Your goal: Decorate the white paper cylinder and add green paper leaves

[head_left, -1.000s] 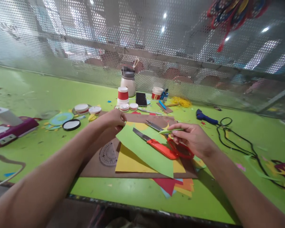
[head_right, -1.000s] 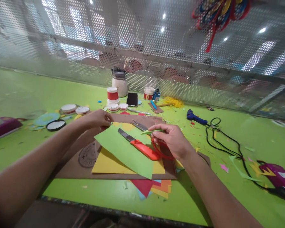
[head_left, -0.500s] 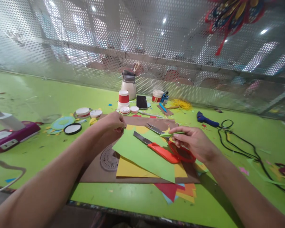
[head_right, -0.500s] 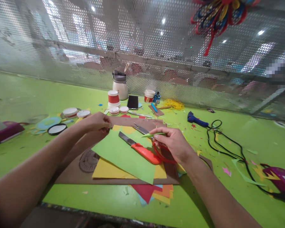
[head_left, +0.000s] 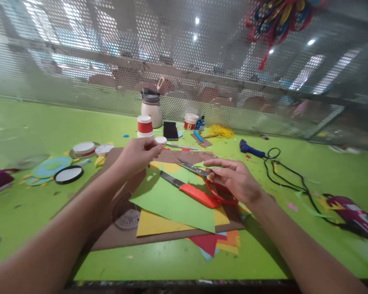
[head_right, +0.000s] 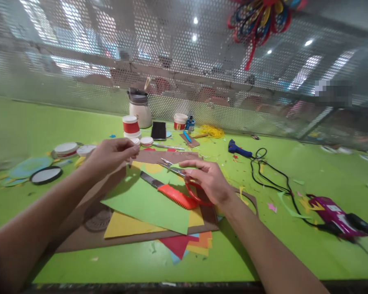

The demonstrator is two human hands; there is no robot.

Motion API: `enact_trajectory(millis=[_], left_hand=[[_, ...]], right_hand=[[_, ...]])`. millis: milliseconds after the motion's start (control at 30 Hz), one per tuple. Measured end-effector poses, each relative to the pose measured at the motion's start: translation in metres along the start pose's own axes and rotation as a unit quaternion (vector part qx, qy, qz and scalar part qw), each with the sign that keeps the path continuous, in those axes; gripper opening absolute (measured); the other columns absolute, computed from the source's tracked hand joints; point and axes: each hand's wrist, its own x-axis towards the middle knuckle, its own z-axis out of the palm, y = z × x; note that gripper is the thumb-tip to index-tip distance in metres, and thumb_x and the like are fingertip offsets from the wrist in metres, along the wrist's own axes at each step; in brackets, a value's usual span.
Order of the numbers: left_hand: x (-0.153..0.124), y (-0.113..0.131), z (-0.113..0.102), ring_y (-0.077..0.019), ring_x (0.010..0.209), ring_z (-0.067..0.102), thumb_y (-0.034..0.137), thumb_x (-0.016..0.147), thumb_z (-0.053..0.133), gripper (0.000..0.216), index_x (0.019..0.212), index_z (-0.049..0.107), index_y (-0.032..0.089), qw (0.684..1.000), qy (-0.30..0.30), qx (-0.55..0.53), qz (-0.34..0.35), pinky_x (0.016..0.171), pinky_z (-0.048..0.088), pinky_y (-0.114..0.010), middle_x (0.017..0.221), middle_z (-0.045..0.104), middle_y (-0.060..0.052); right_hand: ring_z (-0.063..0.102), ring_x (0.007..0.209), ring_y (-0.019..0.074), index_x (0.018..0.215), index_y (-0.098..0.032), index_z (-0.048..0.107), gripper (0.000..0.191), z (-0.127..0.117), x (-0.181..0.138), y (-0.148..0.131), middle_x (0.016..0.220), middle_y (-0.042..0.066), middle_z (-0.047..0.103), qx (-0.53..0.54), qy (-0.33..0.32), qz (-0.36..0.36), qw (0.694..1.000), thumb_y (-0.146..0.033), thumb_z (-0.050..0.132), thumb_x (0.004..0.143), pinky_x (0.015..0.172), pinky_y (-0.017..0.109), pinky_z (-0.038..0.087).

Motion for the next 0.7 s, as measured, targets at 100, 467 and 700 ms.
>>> enact_trajectory(millis=[100,467,700], left_hand=[[-0.014,0.021,0.015,-0.0195,0.083,0.063,0.042,0.077,0.057,0.033,0.092,0.068,0.015,0.993,-0.065,-0.08,0.062,0.075,0.048,-0.028,0.089,0.072,-0.006],[-0.026,0.035,0.015,-0.0181,0.067,0.061,0.045,0.071,0.061,0.024,0.071,0.069,0.022,0.963,-0.263,-0.042,0.05,0.064,0.047,-0.026,0.066,0.069,0.001],[-0.027,0.031,0.016,-0.0191,0.072,0.062,0.044,0.071,0.062,0.024,0.078,0.068,0.022,0.962,-0.259,-0.079,0.041,0.067,0.05,-0.027,0.074,0.07,-0.001]], right_hand=[[0.06,0.073,0.0136,0.095,-0.015,0.073,0.025,0.007,-0.002,0.0,0.085,0.006,0.067,-0.041,-0.036,-0.037,0.998,-0.034,0.066,0.081,0.075,0.031,0.049],[0.062,0.067,0.0118,0.111,-0.02,0.065,0.031,0.029,-0.006,-0.001,0.076,0.001,0.064,-0.15,-0.052,-0.081,0.984,-0.027,0.066,0.081,0.066,0.025,0.05],[0.053,0.052,0.0084,0.078,-0.016,0.065,0.023,0.029,-0.003,-0.005,0.064,-0.002,0.062,-0.093,0.005,-0.042,0.995,-0.037,0.073,0.073,0.055,0.023,0.046]])
